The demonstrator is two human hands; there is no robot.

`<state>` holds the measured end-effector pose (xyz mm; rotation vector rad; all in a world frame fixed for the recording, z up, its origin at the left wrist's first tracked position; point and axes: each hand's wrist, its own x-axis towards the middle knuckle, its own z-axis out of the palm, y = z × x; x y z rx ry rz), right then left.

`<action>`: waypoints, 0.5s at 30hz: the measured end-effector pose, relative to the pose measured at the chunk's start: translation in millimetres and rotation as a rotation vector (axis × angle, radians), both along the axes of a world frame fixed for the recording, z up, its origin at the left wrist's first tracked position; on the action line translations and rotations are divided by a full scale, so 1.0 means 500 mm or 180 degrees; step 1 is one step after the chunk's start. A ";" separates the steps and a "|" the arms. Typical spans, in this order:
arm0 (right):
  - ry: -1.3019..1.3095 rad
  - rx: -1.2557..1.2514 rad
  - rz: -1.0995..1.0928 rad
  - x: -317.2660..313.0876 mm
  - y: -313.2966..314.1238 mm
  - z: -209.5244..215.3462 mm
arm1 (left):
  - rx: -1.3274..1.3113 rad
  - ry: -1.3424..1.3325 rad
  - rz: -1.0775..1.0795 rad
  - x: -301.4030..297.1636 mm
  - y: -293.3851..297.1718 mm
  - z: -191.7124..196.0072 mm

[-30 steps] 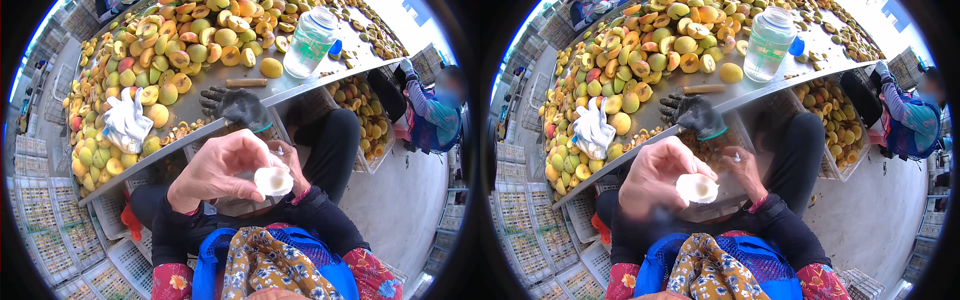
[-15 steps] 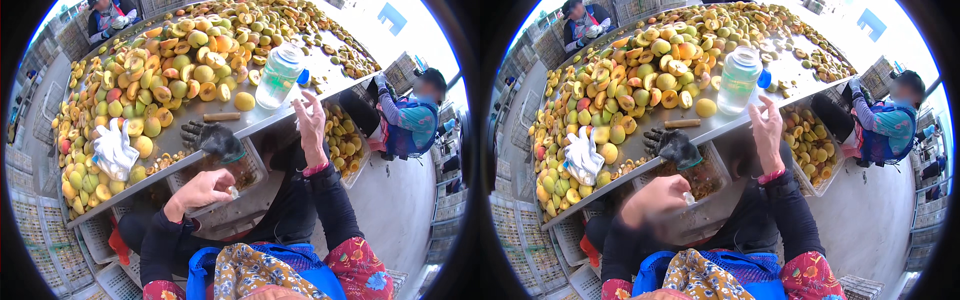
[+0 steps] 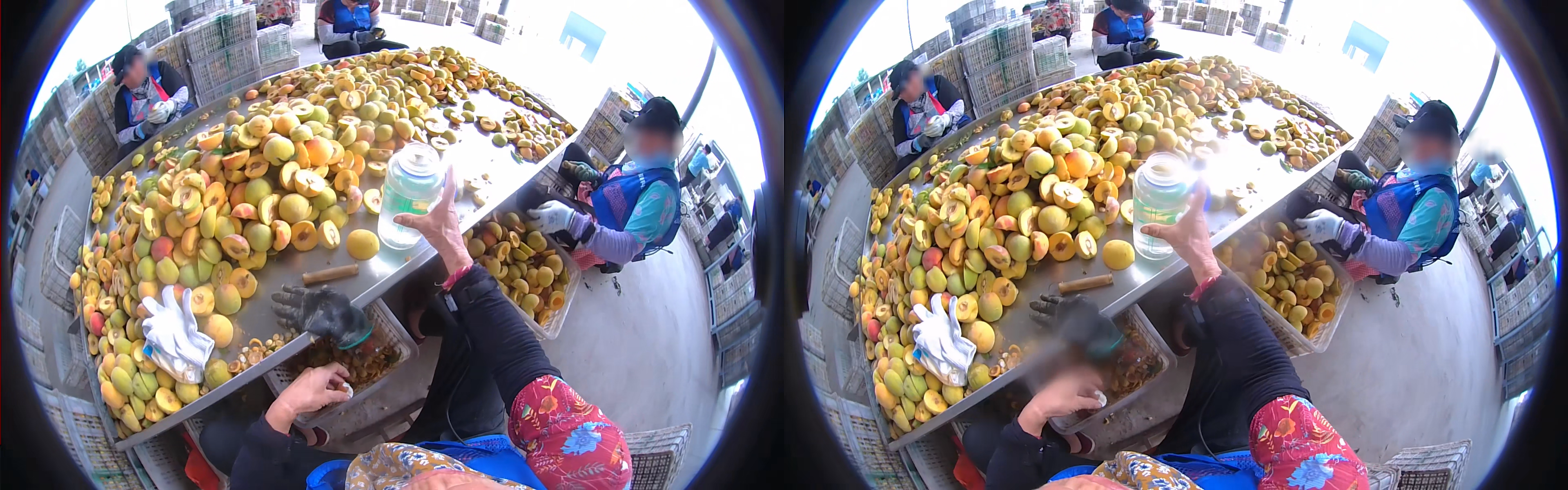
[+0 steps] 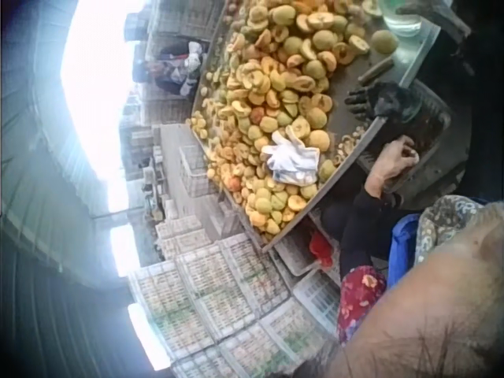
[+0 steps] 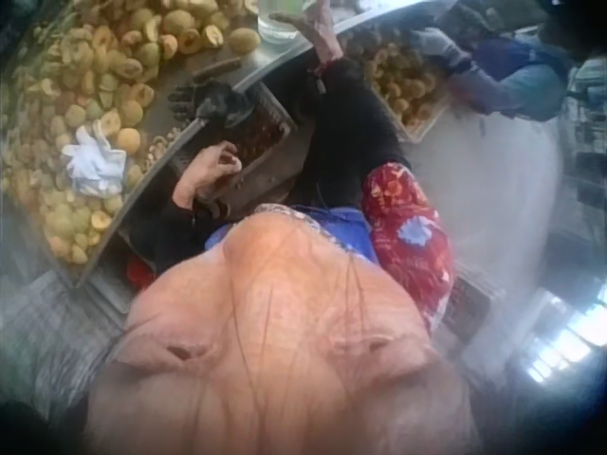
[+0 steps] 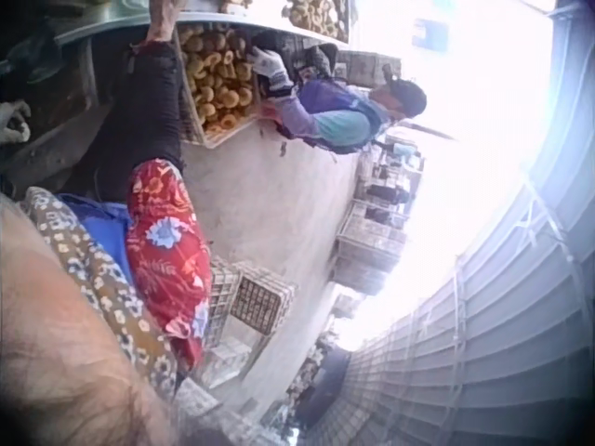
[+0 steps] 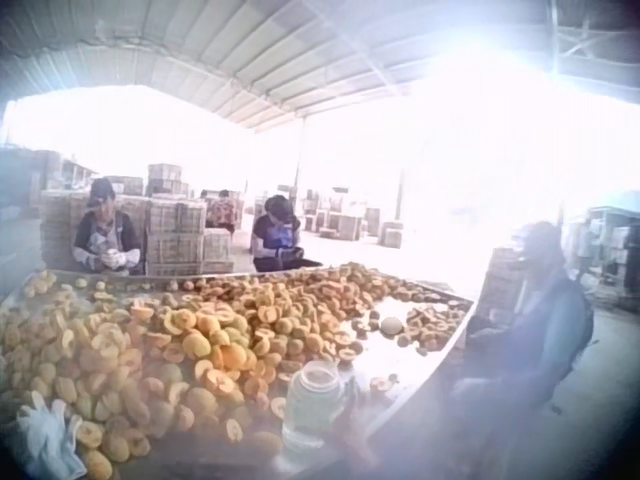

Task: Manually pitting and sorting halved peaches at an industrial processing table.

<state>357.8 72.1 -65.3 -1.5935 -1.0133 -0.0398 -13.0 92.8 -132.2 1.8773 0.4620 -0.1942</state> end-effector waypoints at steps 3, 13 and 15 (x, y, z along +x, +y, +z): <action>-0.0029 -0.0032 0.0146 0.026 0.003 -0.001 | -0.0230 0.0424 -0.0133 0.015 0.001 0.000; 0.0611 -0.0073 0.1264 0.070 0.009 0.004 | -0.0317 0.0429 -0.0279 0.056 0.006 -0.002; 0.0453 0.0058 0.1196 0.078 0.009 -0.003 | -0.0356 0.0464 -0.0307 0.068 0.006 0.003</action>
